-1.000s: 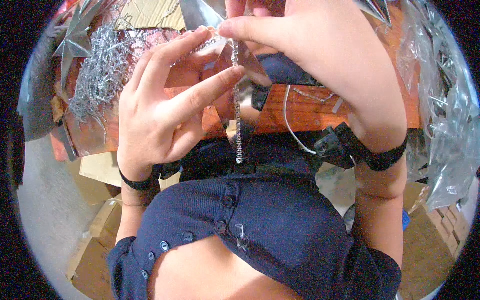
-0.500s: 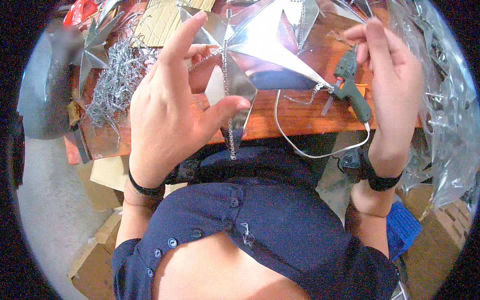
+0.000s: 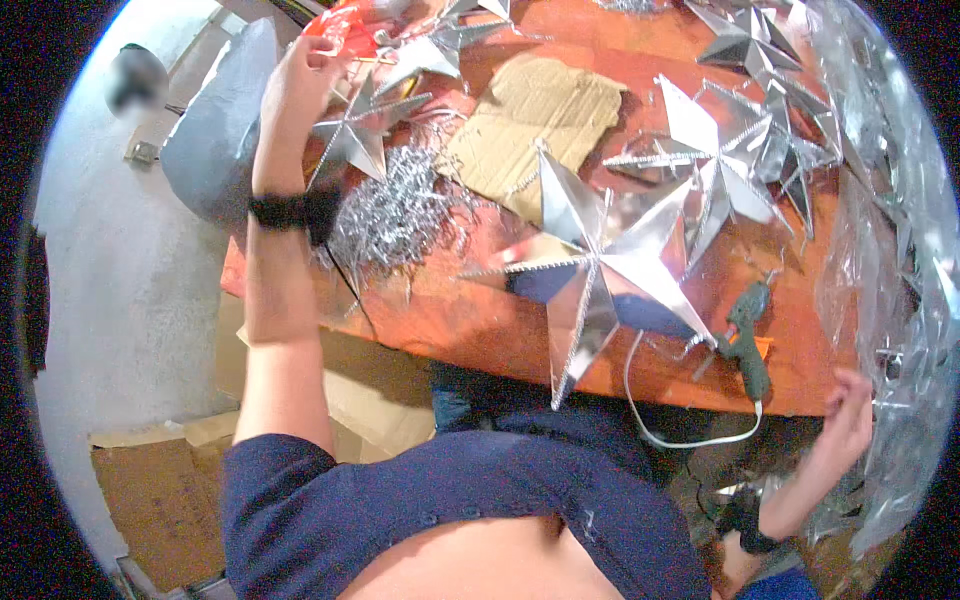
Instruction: Gluing decorative beads onto silver star decorations using a hot glue gun.
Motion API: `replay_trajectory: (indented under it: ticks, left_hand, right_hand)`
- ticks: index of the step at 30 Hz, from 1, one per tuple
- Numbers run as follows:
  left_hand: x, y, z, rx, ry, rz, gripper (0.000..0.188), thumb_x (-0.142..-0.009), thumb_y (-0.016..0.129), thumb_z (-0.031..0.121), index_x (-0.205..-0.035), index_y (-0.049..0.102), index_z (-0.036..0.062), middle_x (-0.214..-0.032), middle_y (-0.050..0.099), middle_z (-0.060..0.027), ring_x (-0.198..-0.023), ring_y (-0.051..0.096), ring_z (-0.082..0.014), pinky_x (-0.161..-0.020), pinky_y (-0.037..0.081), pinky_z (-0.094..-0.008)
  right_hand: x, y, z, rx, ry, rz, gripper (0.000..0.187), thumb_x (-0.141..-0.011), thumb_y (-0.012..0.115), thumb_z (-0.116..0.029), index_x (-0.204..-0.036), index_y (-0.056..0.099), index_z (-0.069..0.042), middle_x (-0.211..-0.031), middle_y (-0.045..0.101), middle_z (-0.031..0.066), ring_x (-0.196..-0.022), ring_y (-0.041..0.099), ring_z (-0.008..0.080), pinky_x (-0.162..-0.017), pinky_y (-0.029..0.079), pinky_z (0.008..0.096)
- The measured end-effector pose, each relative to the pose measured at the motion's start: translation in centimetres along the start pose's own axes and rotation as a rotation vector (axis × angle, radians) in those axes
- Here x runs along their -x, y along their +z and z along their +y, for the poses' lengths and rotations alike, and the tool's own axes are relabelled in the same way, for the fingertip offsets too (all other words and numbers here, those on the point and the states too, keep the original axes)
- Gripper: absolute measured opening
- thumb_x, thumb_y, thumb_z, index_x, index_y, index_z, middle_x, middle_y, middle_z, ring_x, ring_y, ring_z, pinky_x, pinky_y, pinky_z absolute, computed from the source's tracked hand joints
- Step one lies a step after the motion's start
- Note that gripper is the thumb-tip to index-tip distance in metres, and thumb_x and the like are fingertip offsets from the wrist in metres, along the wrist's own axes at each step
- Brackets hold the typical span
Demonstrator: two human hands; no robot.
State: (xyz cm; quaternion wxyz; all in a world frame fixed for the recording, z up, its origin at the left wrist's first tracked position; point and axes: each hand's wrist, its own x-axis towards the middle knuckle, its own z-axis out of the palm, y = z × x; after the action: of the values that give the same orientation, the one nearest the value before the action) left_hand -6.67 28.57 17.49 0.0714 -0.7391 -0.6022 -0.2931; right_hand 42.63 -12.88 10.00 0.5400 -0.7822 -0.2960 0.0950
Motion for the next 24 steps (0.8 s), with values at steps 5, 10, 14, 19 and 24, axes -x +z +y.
replay_trajectory:
  ticks: [5,10,14,19,24]
  left_hand:
    - [-14.4,6.7,-12.1,0.006,0.061,-0.144,0.024,-0.081,0.064,0.032,-0.087,0.070,0.0092,-0.083,0.071,-0.0102,-0.078,0.069,-0.0266,-0.069,0.052,-0.0382]
    - [-21.2,15.4,-16.3,-0.253,0.327,-0.274,0.023,-0.080,0.057,0.022,-0.088,0.071,0.0038,-0.085,0.068,-0.0188,-0.083,0.066,-0.0352,-0.074,0.052,-0.0450]
    - [-22.5,22.0,-17.0,-0.249,0.209,-0.278,0.024,-0.081,0.058,0.023,-0.089,0.070,0.0039,-0.096,0.068,-0.0171,-0.088,0.066,-0.0320,-0.076,0.052,-0.0435]
    - [-21.5,26.3,-17.4,-0.220,0.102,-0.443,0.026,-0.083,0.060,0.026,-0.090,0.069,0.0024,-0.098,0.068,-0.0176,-0.096,0.064,-0.0334,-0.082,0.051,-0.0438]
    - [-21.1,25.7,-16.2,-0.211,0.032,-0.266,0.025,-0.084,0.055,0.023,-0.089,0.069,0.0021,-0.091,0.067,-0.0227,-0.088,0.064,-0.0407,-0.077,0.051,-0.0495]
  right_hand:
    - [1.2,-4.3,1.5,-0.034,0.140,0.156,0.039,-0.099,0.047,-0.040,-0.094,0.062,-0.004,-0.068,0.042,-0.0061,-0.061,0.035,0.0026,-0.055,0.025,0.0185]
    - [4.4,-5.7,0.3,0.060,0.177,0.218,0.040,-0.098,0.048,-0.044,-0.091,0.061,-0.006,-0.065,0.041,-0.0075,-0.057,0.033,0.0006,-0.052,0.024,0.0164]
    - [6.9,-6.7,-0.4,0.130,0.146,0.264,0.036,-0.100,0.044,-0.036,-0.091,0.060,-0.004,-0.067,0.042,-0.0052,-0.060,0.034,0.0037,-0.055,0.025,0.0195]
    - [8.8,-7.1,-1.5,0.414,0.126,0.297,0.035,-0.102,0.041,-0.031,-0.086,0.057,-0.005,-0.069,0.042,-0.0046,-0.061,0.035,0.0050,-0.056,0.027,0.0209]
    - [8.7,-5.5,-3.0,0.294,0.208,0.146,0.034,-0.102,0.040,-0.030,-0.089,0.058,-0.004,-0.072,0.046,-0.0034,-0.062,0.037,0.0054,-0.055,0.029,0.0212]
